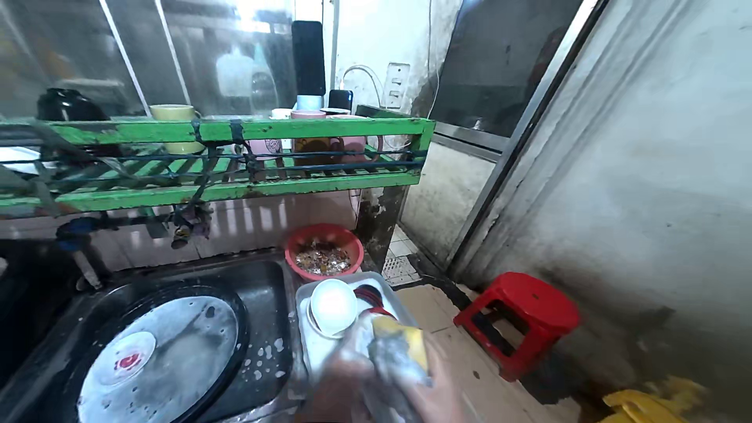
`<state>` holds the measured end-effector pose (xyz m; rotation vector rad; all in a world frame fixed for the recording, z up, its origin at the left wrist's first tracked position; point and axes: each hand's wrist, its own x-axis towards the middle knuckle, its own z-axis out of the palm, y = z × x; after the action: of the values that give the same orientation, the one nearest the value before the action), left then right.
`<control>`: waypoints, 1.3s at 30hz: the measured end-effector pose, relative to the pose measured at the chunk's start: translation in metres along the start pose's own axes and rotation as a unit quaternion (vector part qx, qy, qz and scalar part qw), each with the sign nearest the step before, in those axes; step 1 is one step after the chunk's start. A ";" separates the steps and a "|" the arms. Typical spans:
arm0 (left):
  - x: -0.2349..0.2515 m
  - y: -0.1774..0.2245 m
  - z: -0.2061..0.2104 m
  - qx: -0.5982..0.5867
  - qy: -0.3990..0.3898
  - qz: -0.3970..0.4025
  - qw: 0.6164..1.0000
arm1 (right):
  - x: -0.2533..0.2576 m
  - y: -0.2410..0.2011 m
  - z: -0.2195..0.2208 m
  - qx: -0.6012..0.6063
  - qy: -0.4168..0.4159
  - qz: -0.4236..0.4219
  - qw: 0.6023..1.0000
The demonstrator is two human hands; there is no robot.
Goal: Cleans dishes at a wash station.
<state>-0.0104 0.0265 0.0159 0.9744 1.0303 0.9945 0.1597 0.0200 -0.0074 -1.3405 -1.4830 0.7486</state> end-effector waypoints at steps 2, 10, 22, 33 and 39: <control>-0.013 -0.006 0.020 -0.039 -0.005 -0.029 0.999 | 0.019 0.000 0.015 -0.039 0.016 -0.023 0.999; 0.021 -0.002 -0.015 -0.111 0.205 0.088 0.969 | 0.008 -0.011 0.058 -0.111 -0.056 -0.126 0.984; 0.006 -0.024 0.008 -0.009 0.101 0.138 0.985 | 0.041 0.002 0.050 0.057 0.007 0.135 0.989; 0.027 -0.002 -0.024 -0.296 0.092 -0.132 0.942 | 0.051 0.012 -0.035 0.310 -0.001 0.078 0.947; 0.007 -0.002 0.010 -0.099 -0.001 -0.163 0.982 | 0.025 -0.005 0.005 -0.062 0.005 0.130 0.989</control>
<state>0.0012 0.0313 0.0150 0.6197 1.0285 0.8048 0.1547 0.0441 0.0010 -1.6529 -1.3808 0.8227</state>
